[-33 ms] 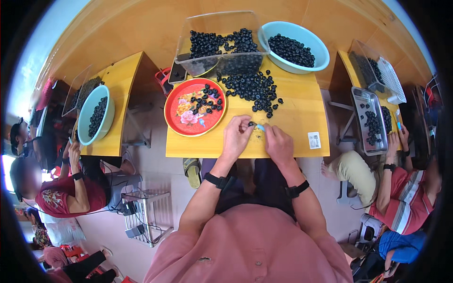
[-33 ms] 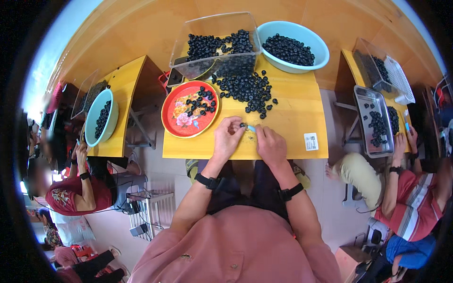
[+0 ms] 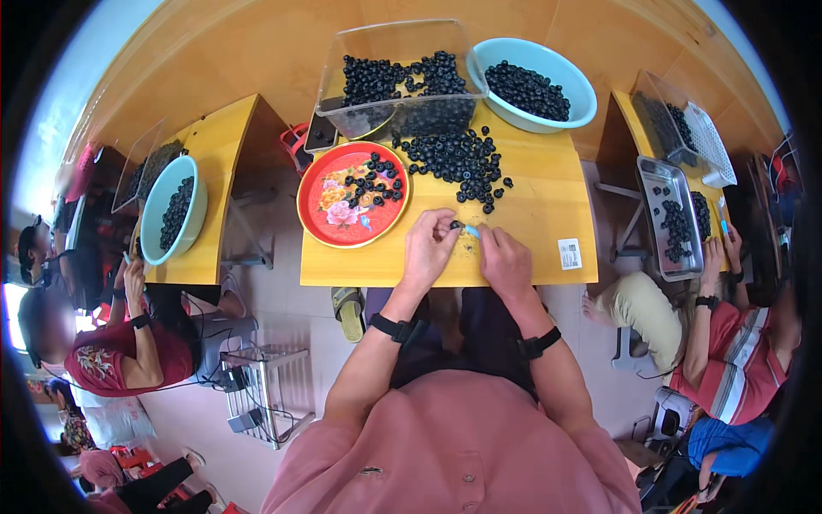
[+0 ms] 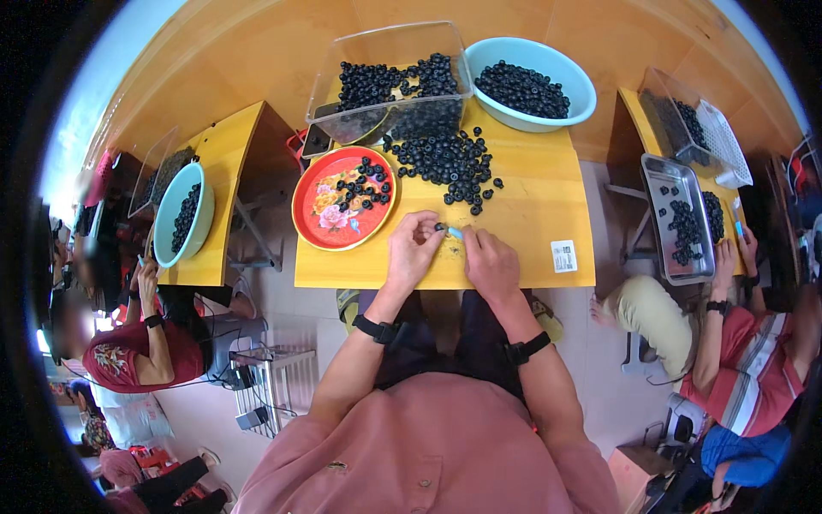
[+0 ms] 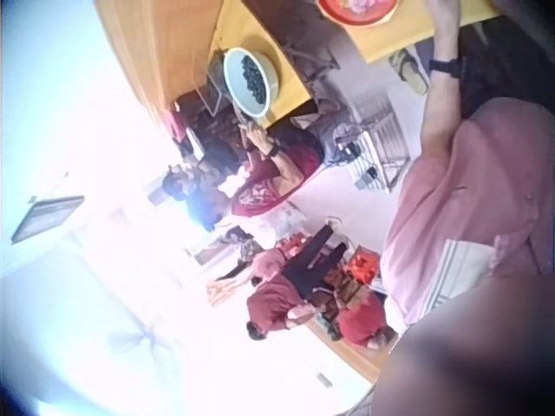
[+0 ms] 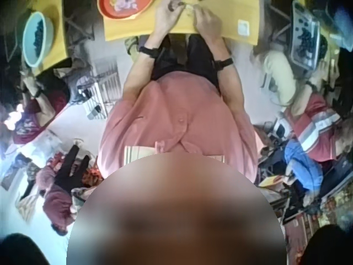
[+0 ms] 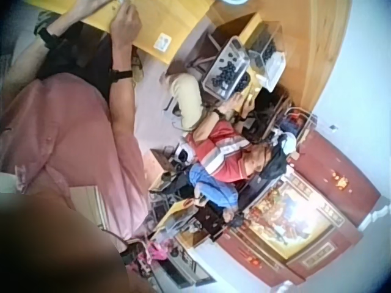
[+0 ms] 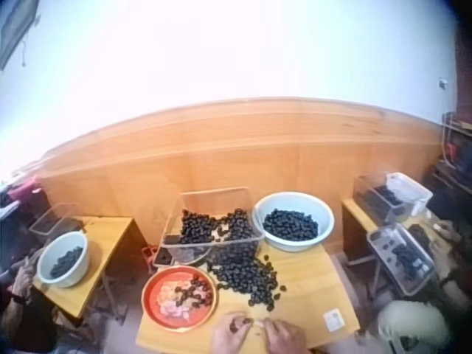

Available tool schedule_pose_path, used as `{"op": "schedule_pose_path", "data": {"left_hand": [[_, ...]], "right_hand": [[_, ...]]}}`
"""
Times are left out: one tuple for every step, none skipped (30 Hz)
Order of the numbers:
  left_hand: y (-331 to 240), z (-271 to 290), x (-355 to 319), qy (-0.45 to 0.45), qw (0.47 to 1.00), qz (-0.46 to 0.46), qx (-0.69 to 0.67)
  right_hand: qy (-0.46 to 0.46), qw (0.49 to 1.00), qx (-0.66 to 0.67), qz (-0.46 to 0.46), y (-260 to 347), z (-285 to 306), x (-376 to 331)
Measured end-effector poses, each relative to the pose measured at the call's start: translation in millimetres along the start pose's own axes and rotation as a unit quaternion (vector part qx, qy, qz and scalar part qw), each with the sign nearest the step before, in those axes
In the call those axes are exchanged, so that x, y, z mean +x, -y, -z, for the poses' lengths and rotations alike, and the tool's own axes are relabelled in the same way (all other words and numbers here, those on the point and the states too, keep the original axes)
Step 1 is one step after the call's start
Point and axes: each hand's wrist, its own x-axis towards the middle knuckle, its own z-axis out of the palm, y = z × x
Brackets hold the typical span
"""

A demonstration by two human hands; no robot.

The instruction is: Sorting and removing stems from small dark berries at a processing table.

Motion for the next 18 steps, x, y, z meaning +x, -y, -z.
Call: {"op": "schedule_pose_path", "data": {"left_hand": [[-1.2,0.3,-0.3,0.003,1.000,0.000,-0.001],[-2.1,1.0,-0.5,0.013,1.000,0.008,0.009],[-3.1,1.8,-0.5,0.024,0.999,0.016,0.019],[-4.0,2.6,-0.5,0.025,0.999,0.017,0.018],[-4.5,3.5,-0.8,0.033,0.999,0.005,0.042],[-5.0,4.0,-0.9,0.042,0.997,-0.006,0.065],[-5.5,4.2,-1.0,0.043,0.997,-0.005,0.065],[-5.4,4.6,-0.8,0.043,0.996,-0.011,0.076],[-5.3,4.9,-0.8,0.043,0.995,-0.017,0.087],[-5.2,5.1,-0.9,0.044,0.995,-0.017,0.087],[-5.4,5.2,-0.8,0.042,0.995,-0.018,0.088],[-5.6,5.2,-0.8,0.041,0.995,-0.019,0.088],[-5.8,5.2,-0.8,0.041,0.995,-0.019,0.088],[-5.9,5.0,-0.8,0.039,0.995,-0.017,0.085],[-6.0,4.7,-0.9,0.037,0.996,-0.016,0.082],[-6.2,4.4,-0.9,0.038,0.996,-0.016,0.082],[-6.8,4.1,-1.0,0.038,0.996,-0.011,0.079],[-7.4,3.7,-1.0,0.038,0.996,-0.005,0.077]], "right_hand": [[-0.001,1.000,0.005,0.012,0.0,0.4,0.6],[-0.001,1.000,0.005,0.010,0.0,0.6,0.9],[0.000,1.000,0.008,0.016,0.0,0.8,1.0],[0.002,1.000,0.011,0.021,0.0,0.9,1.3],[0.002,1.000,0.011,0.019,0.2,1.2,1.4],[0.005,1.000,0.010,0.021,0.3,1.4,1.6],[0.008,1.000,0.009,0.023,0.5,1.8,1.6],[0.007,1.000,0.009,0.022,0.9,2.0,2.2],[0.006,1.000,0.013,0.022,1.4,2.4,2.7],[0.005,1.000,0.016,0.022,1.9,2.7,3.1],[0.005,1.000,0.016,0.022,2.2,3.0,3.4],[0.007,1.000,0.014,0.024,2.6,3.2,3.6],[0.010,1.000,0.012,0.027,2.6,3.2,3.7],[0.010,1.000,0.012,0.026,2.1,2.6,3.2],[0.006,1.000,0.012,0.026,1.4,1.4,2.6],[0.001,1.000,0.012,0.025,0.8,0.8,2.1],[0.001,1.000,0.012,0.024,0.7,0.9,2.0],[0.001,1.000,0.012,0.022,0.6,1.2,2.0]]}}
